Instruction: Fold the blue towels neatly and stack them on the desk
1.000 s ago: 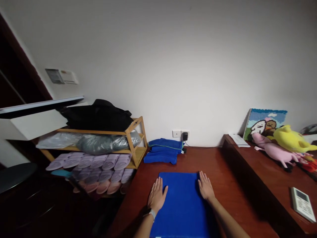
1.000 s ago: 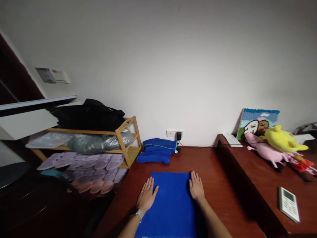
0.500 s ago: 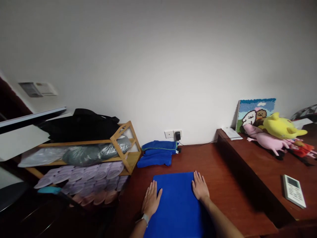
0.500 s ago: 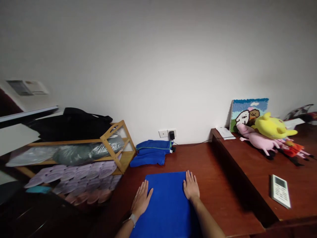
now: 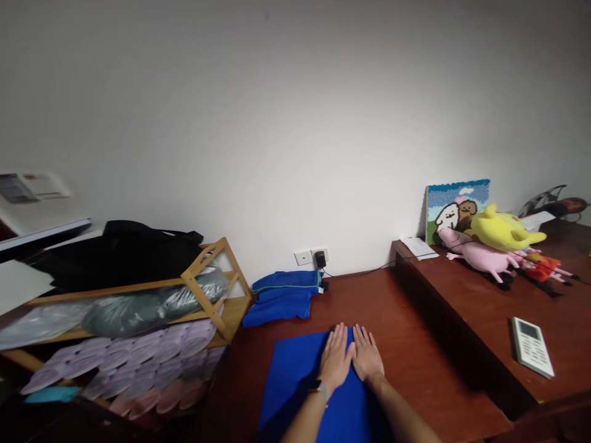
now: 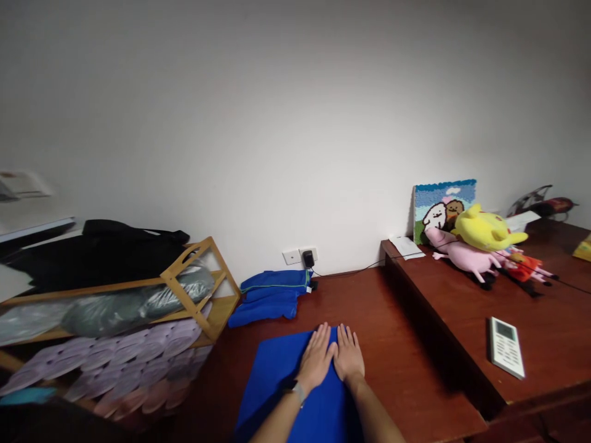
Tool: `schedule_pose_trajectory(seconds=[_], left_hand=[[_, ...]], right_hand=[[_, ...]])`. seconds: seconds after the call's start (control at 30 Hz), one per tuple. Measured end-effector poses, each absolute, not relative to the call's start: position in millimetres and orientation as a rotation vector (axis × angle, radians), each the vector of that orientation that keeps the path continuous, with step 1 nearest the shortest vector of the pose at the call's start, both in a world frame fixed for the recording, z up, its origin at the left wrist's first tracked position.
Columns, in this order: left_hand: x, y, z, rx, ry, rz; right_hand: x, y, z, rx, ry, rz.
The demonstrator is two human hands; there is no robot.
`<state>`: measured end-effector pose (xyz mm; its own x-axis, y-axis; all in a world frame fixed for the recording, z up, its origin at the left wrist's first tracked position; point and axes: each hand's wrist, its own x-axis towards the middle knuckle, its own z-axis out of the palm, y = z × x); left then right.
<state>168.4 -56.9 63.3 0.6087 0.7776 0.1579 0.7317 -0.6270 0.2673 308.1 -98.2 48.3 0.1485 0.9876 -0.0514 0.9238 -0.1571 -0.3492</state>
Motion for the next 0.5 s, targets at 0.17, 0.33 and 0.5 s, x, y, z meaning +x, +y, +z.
schedule_pose_trajectory(seconds=[0.17, 0.33, 0.5], left_hand=[[203.2, -60.5, 48.2, 2.508, 1.187, 0.278], [177.2, -59.1, 38.4, 2.591, 1.217, 0.291], [123.9, -50.7, 34.2, 2.662, 1.29, 0.249]], right_hand=[[308.7, -96.7, 38.5, -2.223, -1.938, 0.359], [308.4, -96.8, 36.0, -2.216, -1.914, 0.34], [307.1, -98.4, 37.8, -2.245, -1.861, 0.341]])
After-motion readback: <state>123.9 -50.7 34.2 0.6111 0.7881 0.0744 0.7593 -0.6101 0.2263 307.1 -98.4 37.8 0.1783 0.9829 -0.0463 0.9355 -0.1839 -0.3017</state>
